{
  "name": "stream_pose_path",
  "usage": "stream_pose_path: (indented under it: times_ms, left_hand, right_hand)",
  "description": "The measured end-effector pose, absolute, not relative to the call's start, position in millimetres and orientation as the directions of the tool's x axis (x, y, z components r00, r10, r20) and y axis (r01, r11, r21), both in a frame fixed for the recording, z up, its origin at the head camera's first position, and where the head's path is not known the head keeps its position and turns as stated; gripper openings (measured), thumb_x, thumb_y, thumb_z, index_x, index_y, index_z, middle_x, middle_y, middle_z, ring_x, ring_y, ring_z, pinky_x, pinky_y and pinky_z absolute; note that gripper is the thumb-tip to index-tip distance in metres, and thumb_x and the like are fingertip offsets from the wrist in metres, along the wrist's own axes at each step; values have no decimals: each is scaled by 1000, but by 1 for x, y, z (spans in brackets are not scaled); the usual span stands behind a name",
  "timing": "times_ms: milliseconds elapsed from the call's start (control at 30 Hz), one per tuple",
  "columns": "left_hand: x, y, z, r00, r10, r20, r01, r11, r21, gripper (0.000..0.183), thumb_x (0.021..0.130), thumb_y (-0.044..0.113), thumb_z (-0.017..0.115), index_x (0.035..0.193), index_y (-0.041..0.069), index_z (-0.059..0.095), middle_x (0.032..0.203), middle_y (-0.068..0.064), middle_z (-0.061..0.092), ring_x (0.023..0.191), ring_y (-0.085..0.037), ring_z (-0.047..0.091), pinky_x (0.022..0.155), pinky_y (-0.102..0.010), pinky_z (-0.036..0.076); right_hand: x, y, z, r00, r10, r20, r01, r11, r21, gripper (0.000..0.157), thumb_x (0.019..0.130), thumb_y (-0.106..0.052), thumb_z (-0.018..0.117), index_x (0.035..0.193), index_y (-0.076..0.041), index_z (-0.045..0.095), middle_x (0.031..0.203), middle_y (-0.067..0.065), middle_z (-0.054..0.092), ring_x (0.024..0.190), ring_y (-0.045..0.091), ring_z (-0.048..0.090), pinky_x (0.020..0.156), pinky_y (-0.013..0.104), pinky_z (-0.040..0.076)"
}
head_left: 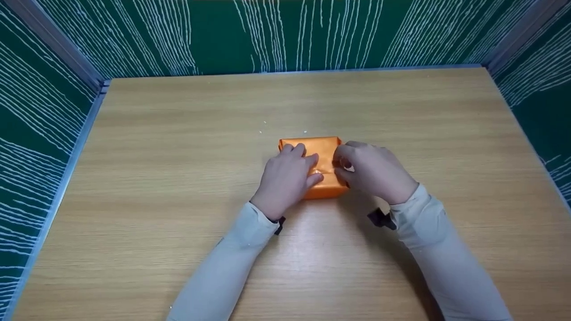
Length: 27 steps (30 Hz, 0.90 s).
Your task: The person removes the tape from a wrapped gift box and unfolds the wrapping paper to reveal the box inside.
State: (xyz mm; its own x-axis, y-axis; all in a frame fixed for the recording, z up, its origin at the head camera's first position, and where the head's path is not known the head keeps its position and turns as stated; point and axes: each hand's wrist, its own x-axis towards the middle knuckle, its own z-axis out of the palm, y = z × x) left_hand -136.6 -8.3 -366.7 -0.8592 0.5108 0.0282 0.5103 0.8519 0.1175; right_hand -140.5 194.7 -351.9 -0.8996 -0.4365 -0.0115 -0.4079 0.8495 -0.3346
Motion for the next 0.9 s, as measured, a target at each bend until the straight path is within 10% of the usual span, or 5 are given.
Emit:
stream_pose_path:
  times_ms: [900]
  left_hand:
    - [-137, -9, -368, -855, 517, 36, 518, 849, 109, 45, 101, 52, 61, 133, 22, 71, 117, -6, 65, 100, -25, 57, 76, -35, 57]
  right_hand:
    - [-146, 187, -367, -911, -407, 71, -407, 857, -315, 9, 98, -16, 69, 95, -7, 69, 80, 6, 58, 64, 22, 55, 58, 34, 48]
